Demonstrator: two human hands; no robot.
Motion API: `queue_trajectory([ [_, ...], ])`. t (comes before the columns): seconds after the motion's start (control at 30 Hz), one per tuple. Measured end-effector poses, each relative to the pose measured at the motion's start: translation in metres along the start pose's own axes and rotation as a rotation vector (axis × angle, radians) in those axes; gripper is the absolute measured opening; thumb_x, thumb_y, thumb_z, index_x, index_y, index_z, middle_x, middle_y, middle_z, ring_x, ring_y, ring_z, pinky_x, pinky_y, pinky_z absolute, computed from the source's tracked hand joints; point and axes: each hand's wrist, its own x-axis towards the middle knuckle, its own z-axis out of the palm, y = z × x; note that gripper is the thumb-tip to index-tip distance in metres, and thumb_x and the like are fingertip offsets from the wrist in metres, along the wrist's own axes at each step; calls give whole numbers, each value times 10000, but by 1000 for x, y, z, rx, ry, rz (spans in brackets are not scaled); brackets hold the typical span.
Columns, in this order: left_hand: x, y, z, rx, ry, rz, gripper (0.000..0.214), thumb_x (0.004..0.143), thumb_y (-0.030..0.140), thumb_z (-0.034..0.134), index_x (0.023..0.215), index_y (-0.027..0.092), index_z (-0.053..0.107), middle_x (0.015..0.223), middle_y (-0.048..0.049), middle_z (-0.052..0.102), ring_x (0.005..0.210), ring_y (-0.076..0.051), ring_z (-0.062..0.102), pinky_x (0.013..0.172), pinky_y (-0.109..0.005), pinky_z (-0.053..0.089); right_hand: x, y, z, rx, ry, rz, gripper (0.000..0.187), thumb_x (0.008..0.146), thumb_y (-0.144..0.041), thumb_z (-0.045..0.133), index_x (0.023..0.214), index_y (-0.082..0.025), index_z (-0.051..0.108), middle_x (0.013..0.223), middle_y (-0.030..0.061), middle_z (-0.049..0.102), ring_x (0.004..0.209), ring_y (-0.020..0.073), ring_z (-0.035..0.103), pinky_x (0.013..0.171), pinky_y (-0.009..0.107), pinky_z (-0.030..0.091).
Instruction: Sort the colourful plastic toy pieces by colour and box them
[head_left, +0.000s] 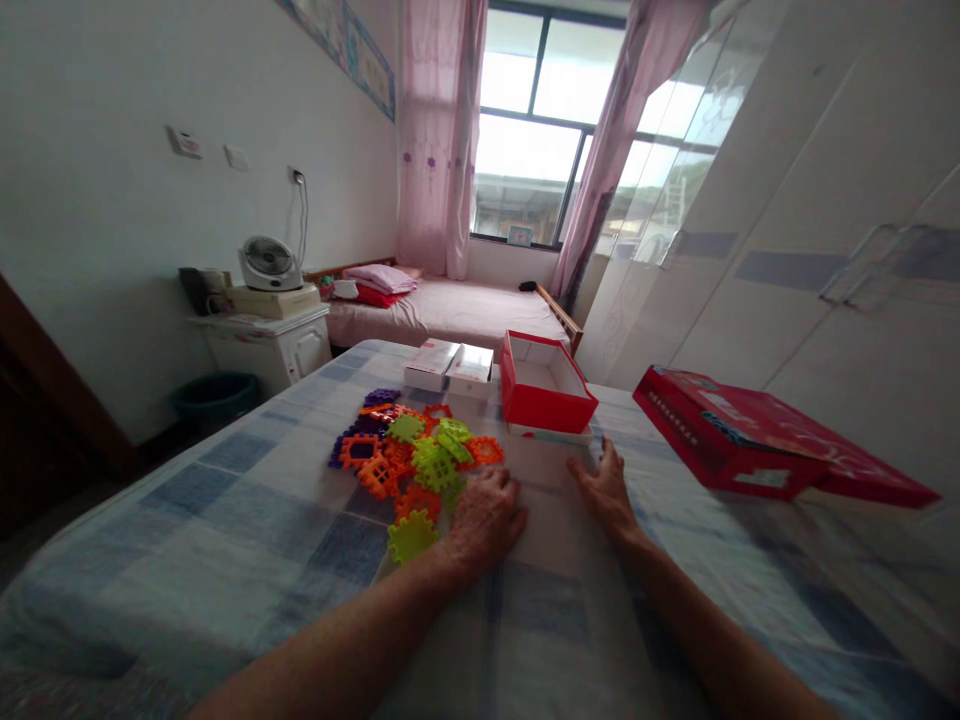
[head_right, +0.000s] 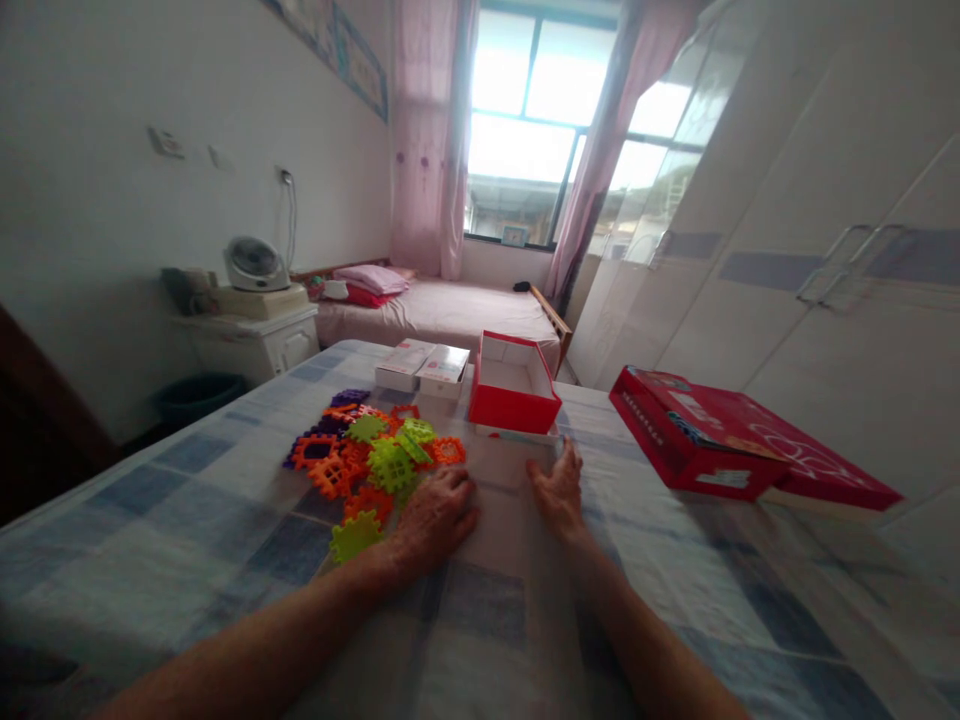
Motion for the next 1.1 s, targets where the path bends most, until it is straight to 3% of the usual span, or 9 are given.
queue_trajectory([
  [0.13,5,-16,-13,169,-10,24,184,824,195,535,970,114,613,1103,-146,589,1060,-256,527,874,-406,447,-27,6,-16,-56,-62,-177,682,744,-395,461,1355,-132,311,1341,157,411,1270,285,365,1061,477,305],
  [0.33,-29,-41,-37,187,-46,452,156,870,197,516,989,161,611,1152,-98,591,1189,-221,467,1012,-402,368,-37,-2,-23,-140,-141,-179,629,765,-336,412,1349,-118,330,1329,155,427,1239,279,403,1043,466,329],
  [0.47,-45,-76,-48,253,-5,527,225,912,152,450,1088,176,588,1235,-97,561,1258,-213,413,1055,-422,329,-38,-10,-26,-205,-194,-138,620,771,-309,408,1356,-116,331,1340,155,423,1234,294,409,1008,499,347],
  [0.57,-44,-90,-53,290,17,484,228,916,136,430,1060,163,604,1251,-108,552,1260,-223,415,1056,-438,330,-40,-11,-27,-234,-209,-136,621,776,-287,412,1359,-90,331,1347,165,421,1240,295,403,1008,490,343],
  [0.63,-39,-83,-52,276,44,434,235,910,125,421,1043,161,612,1252,-100,551,1264,-227,409,1059,-437,327,-41,-10,-26,-248,-206,-150,606,784,-267,411,1360,-96,337,1354,161,418,1249,284,396,1011,475,341],
  [0.73,-27,-49,-46,207,70,365,230,891,127,428,1011,165,621,1271,-91,535,1251,-232,414,1054,-426,332,-41,-12,-23,-279,-219,-184,548,798,-240,409,1333,-125,393,1388,150,385,1270,279,374,998,477,350],
  [0.9,4,11,-22,68,-57,247,159,815,191,536,944,172,627,1070,-85,605,1017,-224,548,914,-385,447,-23,-31,-10,-361,-384,-424,394,827,-241,442,1189,-134,556,1309,138,481,1227,241,419,1024,387,317],
  [0.97,13,19,-10,38,-57,196,166,805,177,526,940,153,620,1041,-88,605,981,-221,550,889,-365,456,-10,-39,-1,-415,-436,-467,382,833,-259,457,1181,-147,567,1284,135,503,1202,243,438,1011,374,320],
  [1.1,16,12,9,-21,-16,150,178,815,184,512,961,153,609,1053,-83,594,1011,-220,528,916,-351,432,11,-45,20,-454,-445,-381,379,855,-275,425,1200,-177,546,1245,114,533,1138,221,484,957,345,350],
])
